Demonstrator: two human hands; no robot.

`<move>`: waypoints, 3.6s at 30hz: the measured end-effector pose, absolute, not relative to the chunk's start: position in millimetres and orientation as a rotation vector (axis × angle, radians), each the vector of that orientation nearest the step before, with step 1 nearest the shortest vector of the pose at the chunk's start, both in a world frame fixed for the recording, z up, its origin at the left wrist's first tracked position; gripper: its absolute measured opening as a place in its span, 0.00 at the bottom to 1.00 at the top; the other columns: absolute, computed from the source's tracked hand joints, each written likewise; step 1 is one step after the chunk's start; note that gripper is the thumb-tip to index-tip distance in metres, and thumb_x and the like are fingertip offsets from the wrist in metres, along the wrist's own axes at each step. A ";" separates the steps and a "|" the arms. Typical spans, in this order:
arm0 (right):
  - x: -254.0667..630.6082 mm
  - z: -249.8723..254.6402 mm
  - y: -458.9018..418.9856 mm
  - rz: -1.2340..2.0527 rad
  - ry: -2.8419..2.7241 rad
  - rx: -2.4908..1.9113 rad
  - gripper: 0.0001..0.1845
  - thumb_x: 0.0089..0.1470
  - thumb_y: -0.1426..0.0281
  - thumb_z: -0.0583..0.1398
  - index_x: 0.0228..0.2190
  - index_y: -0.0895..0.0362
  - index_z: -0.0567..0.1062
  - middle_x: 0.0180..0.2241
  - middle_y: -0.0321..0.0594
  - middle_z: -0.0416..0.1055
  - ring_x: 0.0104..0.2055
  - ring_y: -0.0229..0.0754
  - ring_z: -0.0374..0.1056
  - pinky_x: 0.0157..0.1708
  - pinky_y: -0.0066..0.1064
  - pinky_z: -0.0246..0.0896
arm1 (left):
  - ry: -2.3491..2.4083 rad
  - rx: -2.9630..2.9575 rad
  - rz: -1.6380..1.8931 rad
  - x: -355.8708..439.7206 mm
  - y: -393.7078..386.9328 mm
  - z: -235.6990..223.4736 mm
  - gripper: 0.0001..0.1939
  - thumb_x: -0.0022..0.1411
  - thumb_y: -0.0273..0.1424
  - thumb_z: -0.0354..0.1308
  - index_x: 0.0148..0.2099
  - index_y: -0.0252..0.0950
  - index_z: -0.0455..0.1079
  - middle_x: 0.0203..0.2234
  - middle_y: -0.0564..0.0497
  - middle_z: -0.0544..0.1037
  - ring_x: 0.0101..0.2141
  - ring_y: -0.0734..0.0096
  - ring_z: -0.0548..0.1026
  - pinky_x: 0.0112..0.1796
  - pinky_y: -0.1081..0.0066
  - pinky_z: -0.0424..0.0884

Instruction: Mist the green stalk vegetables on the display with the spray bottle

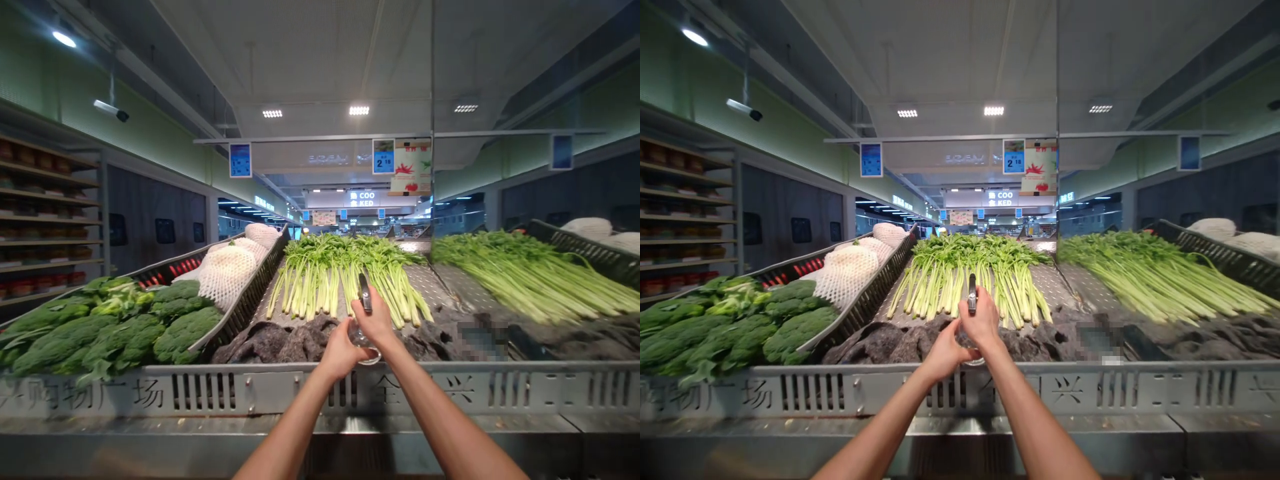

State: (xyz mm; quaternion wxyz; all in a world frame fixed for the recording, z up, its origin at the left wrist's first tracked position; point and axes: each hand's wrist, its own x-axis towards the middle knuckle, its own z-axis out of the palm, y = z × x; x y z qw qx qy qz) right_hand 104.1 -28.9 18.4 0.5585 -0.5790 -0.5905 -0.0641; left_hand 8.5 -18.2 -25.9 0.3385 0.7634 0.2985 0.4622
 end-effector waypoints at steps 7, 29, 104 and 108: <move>125.5 1.6 -23.3 -0.134 -1.411 -1.330 0.14 0.41 0.66 0.52 0.33 0.56 0.64 0.26 0.35 0.63 0.26 0.36 0.58 0.26 0.27 0.52 | 0.694 1.935 1.147 24.9 -6.3 -38.1 0.26 0.35 0.26 0.63 0.41 0.31 0.63 0.34 0.49 0.72 0.34 0.69 0.69 0.37 0.73 0.63; 131.6 -5.5 -23.4 0.019 -1.429 -1.257 0.16 0.41 0.66 0.52 0.36 0.57 0.62 0.24 0.34 0.64 0.24 0.35 0.60 0.24 0.26 0.55 | 0.730 1.998 1.077 19.1 -16.4 -35.3 0.29 0.36 0.28 0.62 0.44 0.34 0.62 0.37 0.51 0.72 0.36 0.67 0.68 0.39 0.72 0.62; 159.0 -41.4 45.8 -0.123 -2.241 -1.862 0.07 0.35 0.77 0.57 0.20 0.56 0.73 0.23 0.38 0.70 0.30 0.40 0.66 0.31 0.28 0.57 | 0.957 1.648 1.584 -63.7 28.2 -43.7 0.31 0.37 0.31 0.61 0.47 0.31 0.58 0.39 0.46 0.71 0.39 0.67 0.70 0.43 0.68 0.63; 178.2 -34.8 52.3 -0.326 -2.079 -1.963 0.13 0.43 0.79 0.49 0.28 0.60 0.71 0.30 0.49 0.69 0.34 0.44 0.66 0.33 0.33 0.55 | 0.986 1.675 1.628 -63.0 25.6 -46.3 0.29 0.38 0.31 0.60 0.45 0.32 0.59 0.37 0.47 0.71 0.37 0.66 0.70 0.42 0.67 0.64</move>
